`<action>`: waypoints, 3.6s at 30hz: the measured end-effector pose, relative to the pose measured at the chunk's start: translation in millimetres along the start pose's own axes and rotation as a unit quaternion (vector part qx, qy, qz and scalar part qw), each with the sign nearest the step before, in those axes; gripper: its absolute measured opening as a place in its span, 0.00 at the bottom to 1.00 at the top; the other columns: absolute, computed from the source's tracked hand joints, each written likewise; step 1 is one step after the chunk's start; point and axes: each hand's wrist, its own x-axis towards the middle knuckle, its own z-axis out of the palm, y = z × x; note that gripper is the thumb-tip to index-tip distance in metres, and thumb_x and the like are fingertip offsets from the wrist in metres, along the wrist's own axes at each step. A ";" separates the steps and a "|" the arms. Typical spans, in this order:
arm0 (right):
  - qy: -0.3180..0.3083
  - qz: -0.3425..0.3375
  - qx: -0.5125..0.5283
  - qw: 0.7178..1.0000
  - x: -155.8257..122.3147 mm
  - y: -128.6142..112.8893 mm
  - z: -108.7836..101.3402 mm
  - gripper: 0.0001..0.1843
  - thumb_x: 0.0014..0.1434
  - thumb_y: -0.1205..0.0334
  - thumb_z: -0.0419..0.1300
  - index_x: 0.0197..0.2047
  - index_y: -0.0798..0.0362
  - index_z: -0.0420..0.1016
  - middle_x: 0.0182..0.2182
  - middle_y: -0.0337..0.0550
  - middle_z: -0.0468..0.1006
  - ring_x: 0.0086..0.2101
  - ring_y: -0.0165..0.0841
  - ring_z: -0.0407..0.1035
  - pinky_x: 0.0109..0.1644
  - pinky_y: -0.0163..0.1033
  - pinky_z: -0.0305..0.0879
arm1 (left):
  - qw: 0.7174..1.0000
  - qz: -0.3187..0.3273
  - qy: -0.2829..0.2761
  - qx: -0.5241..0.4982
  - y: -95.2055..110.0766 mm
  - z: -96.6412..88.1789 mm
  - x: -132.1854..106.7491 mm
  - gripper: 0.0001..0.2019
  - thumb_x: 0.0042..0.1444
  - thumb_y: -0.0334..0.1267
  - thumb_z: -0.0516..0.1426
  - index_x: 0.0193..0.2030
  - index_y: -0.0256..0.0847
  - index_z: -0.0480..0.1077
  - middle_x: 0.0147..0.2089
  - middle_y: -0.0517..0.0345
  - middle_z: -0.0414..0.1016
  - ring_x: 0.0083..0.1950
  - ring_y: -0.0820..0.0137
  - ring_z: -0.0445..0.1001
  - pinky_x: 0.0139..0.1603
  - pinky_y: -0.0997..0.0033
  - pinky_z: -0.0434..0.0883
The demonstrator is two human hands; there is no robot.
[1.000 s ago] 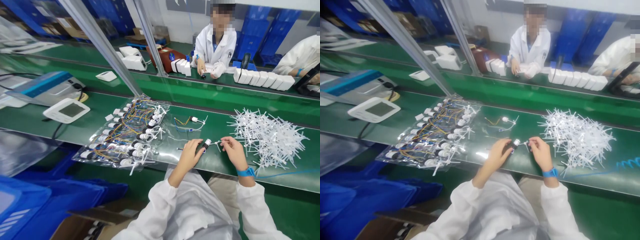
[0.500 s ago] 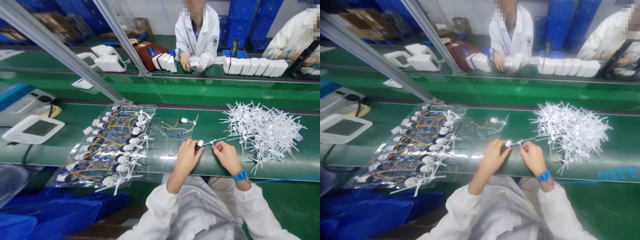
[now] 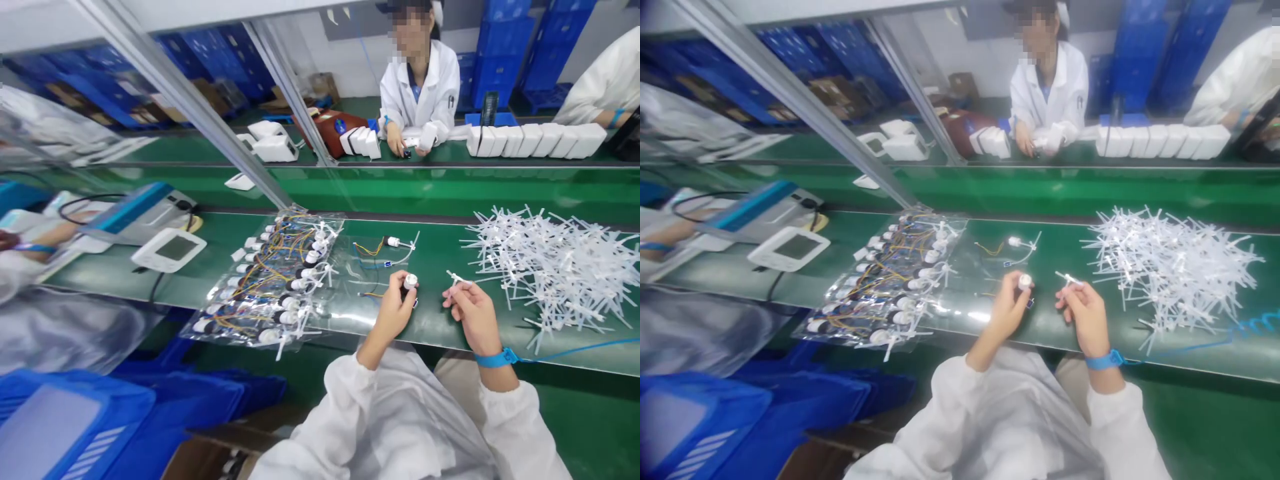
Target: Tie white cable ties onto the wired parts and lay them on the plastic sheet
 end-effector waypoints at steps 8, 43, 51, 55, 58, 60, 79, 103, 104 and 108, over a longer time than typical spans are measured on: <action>0.061 -0.010 0.085 0.994 1.4 8.2 14.1 0.22 0.50 0.53 0.85 0.40 0.51 0.81 0.39 0.44 0.88 0.36 0.33 0.82 0.43 0.36 0.79 | 0.998 0.027 -0.058 0.015 7.5 -1.2 -1.5 0.12 0.76 0.43 0.56 0.61 0.43 0.69 0.57 0.48 0.80 0.56 0.57 0.79 0.62 0.56 0.73; 0.012 -0.005 0.022 1.000 -10.7 11.5 23.1 0.19 0.55 0.51 0.83 0.42 0.50 0.85 0.37 0.43 0.87 0.32 0.35 0.81 0.42 0.40 0.80 | 0.995 0.042 -0.076 0.055 13.6 -3.2 -2.4 0.11 0.74 0.48 0.60 0.53 0.44 0.70 0.48 0.55 0.79 0.47 0.60 0.77 0.51 0.63 0.71; 0.002 -0.021 0.023 1.000 -10.8 14.6 20.1 0.16 0.57 0.52 0.82 0.41 0.49 0.84 0.38 0.43 0.88 0.33 0.35 0.79 0.42 0.41 0.78 | 0.993 0.051 -0.089 0.066 15.6 -4.5 -2.9 0.11 0.75 0.49 0.59 0.52 0.44 0.72 0.47 0.54 0.80 0.49 0.59 0.78 0.53 0.62 0.71; -0.007 -0.034 0.017 0.999 -11.5 13.8 19.7 0.15 0.58 0.53 0.81 0.40 0.49 0.83 0.40 0.44 0.87 0.34 0.36 0.78 0.43 0.43 0.77 | 0.991 0.051 -0.100 0.066 15.7 -5.4 -2.6 0.13 0.75 0.51 0.60 0.53 0.45 0.72 0.47 0.54 0.80 0.48 0.59 0.78 0.52 0.62 0.71; -0.025 -0.041 -0.003 0.999 -12.5 10.7 20.6 0.14 0.60 0.53 0.80 0.39 0.49 0.82 0.39 0.44 0.86 0.35 0.36 0.78 0.45 0.45 0.77 | 0.992 0.044 -0.104 0.053 15.4 -6.0 -2.0 0.13 0.75 0.51 0.60 0.54 0.45 0.72 0.47 0.54 0.81 0.48 0.59 0.79 0.52 0.62 0.72; -0.032 -0.042 -0.012 0.999 -13.1 9.2 21.0 0.14 0.61 0.53 0.79 0.38 0.49 0.81 0.38 0.42 0.85 0.36 0.36 0.78 0.47 0.45 0.76 | 0.993 0.040 -0.107 0.044 15.7 -6.2 -1.6 0.13 0.74 0.51 0.60 0.54 0.45 0.72 0.48 0.54 0.81 0.49 0.59 0.79 0.53 0.62 0.73; -0.014 -0.040 -0.013 0.999 -12.4 7.2 25.6 0.18 0.57 0.51 0.79 0.42 0.46 0.78 0.35 0.39 0.82 0.33 0.36 0.76 0.43 0.43 0.75 | 0.987 0.063 -0.143 0.041 12.0 -5.6 2.1 0.15 0.77 0.52 0.57 0.57 0.45 0.77 0.52 0.52 0.83 0.53 0.57 0.79 0.59 0.61 0.73; -0.013 -0.041 -0.069 0.997 -12.0 16.4 13.7 0.19 0.61 0.52 0.77 0.53 0.46 0.84 0.39 0.43 0.87 0.41 0.41 0.81 0.54 0.49 0.77 | 0.982 0.090 -0.152 0.072 13.5 -6.2 6.0 0.19 0.78 0.56 0.55 0.50 0.44 0.80 0.46 0.51 0.83 0.49 0.58 0.78 0.57 0.60 0.72; -0.010 -0.046 -0.077 0.996 -11.7 17.2 13.0 0.20 0.61 0.52 0.77 0.54 0.46 0.84 0.40 0.43 0.87 0.41 0.41 0.81 0.53 0.49 0.77 | 0.981 0.094 -0.153 0.077 12.5 -5.5 6.5 0.19 0.78 0.56 0.55 0.50 0.44 0.80 0.46 0.51 0.83 0.49 0.58 0.78 0.56 0.60 0.71; 0.000 -0.060 -0.097 0.993 -10.0 19.0 10.8 0.24 0.61 0.50 0.77 0.57 0.47 0.83 0.41 0.45 0.88 0.42 0.44 0.82 0.53 0.51 0.78 | 0.976 0.108 -0.166 0.096 8.5 -3.8 8.0 0.18 0.79 0.55 0.56 0.49 0.44 0.79 0.46 0.51 0.83 0.50 0.57 0.78 0.56 0.60 0.70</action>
